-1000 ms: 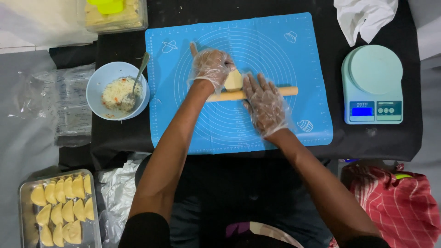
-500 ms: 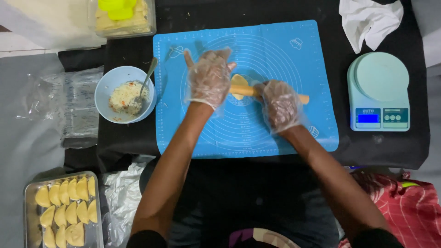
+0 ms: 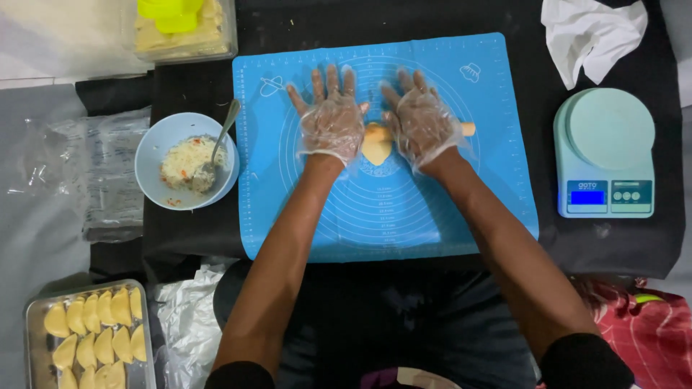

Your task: Rolling out small pieces of dough into flat circles using a rolling pin on a silicone mat.

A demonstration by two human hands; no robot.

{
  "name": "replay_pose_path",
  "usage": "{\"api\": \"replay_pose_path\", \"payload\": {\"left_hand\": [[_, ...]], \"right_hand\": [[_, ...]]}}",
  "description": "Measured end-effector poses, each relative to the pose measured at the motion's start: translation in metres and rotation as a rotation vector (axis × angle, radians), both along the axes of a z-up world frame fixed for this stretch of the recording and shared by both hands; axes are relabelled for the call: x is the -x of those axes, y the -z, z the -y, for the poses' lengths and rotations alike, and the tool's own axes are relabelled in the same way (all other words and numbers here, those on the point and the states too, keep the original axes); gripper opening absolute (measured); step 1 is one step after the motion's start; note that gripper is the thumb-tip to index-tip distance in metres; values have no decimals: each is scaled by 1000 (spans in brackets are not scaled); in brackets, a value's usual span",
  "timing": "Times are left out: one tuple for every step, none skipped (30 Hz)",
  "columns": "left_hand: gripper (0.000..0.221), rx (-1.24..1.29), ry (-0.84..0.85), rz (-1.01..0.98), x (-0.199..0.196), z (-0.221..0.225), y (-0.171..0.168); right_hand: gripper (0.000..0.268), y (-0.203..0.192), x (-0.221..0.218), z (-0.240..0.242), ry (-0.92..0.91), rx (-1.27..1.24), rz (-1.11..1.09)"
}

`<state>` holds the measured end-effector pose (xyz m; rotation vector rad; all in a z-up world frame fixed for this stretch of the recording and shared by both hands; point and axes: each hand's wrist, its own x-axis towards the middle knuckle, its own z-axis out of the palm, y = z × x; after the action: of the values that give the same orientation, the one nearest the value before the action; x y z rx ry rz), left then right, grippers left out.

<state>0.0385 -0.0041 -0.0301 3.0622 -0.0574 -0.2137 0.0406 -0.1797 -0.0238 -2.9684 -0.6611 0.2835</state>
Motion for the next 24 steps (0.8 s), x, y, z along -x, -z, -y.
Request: {"api": "replay_pose_path", "payload": {"left_hand": [[72,1,-2,-6,-4,-1,-1],[72,-6,-4,-35,-8,-1,-3],[72,-14,-1,-60,-13,-1,-5],[72,-14,1,-62,-17,-1,4],[73,-20,-15,-50,-23,-1,11],[73,-26,-30,-39,-29,-1,18],[73,-25,-29,-40,-29,-1,15],[72,-14,-33,-29,-28,-1,12],[71,-2,-39,-18,-28,-1,9],[71,-2,-40,-20,-31,-1,10],[72,-10,-48,-22,-33,-2,11],[72,-18,-55,-25,-35,-2,12],[72,-19,-56,-26,-37,-3,10],[72,-17,-61,-17,-38,-3,8],[71,-16,-63,-6,-40,-2,5],[71,-16,-61,-4,-41,-2,3],[71,-15,-58,16,-42,-2,1],[70,-15,-55,36,-41,-2,-1],[70,-15,-53,37,-43,-2,1],[70,-15,-59,29,-44,-2,3],[70,-17,-65,19,-44,-3,5],[70,-19,-65,18,-33,-1,-7],[72,-6,-52,-52,-25,-1,-20],[74,7,-39,-122,-16,-1,-34]], "right_hand": [[61,12,-6,2,-2,1,-6],[60,23,-13,3,13,-29,53],[58,34,-20,6,32,-60,116],[58,34,-22,4,34,-59,115],[58,32,-27,1,50,-2,117],[59,30,-32,-1,67,54,119],[59,34,-36,0,67,55,117],[59,38,-40,0,73,44,130],[59,43,-44,0,75,33,143],[59,41,-46,-1,74,33,141],[59,40,-47,-2,81,56,138],[59,38,-49,-4,88,80,134],[59,39,-52,-5,87,79,133],[59,39,-54,-5,98,54,132],[59,38,-57,-5,111,30,134],[59,39,-61,-5,113,30,135],[59,40,-64,-5,115,37,120],[59,41,-66,-5,117,44,105],[59,46,-67,-3,119,44,106],[60,51,-67,-2,114,48,124],[61,55,-67,-1,108,51,141],[61,40,-53,-4,109,49,141],[64,23,-41,-10,101,150,155],[68,5,-29,-15,94,251,170]]}}
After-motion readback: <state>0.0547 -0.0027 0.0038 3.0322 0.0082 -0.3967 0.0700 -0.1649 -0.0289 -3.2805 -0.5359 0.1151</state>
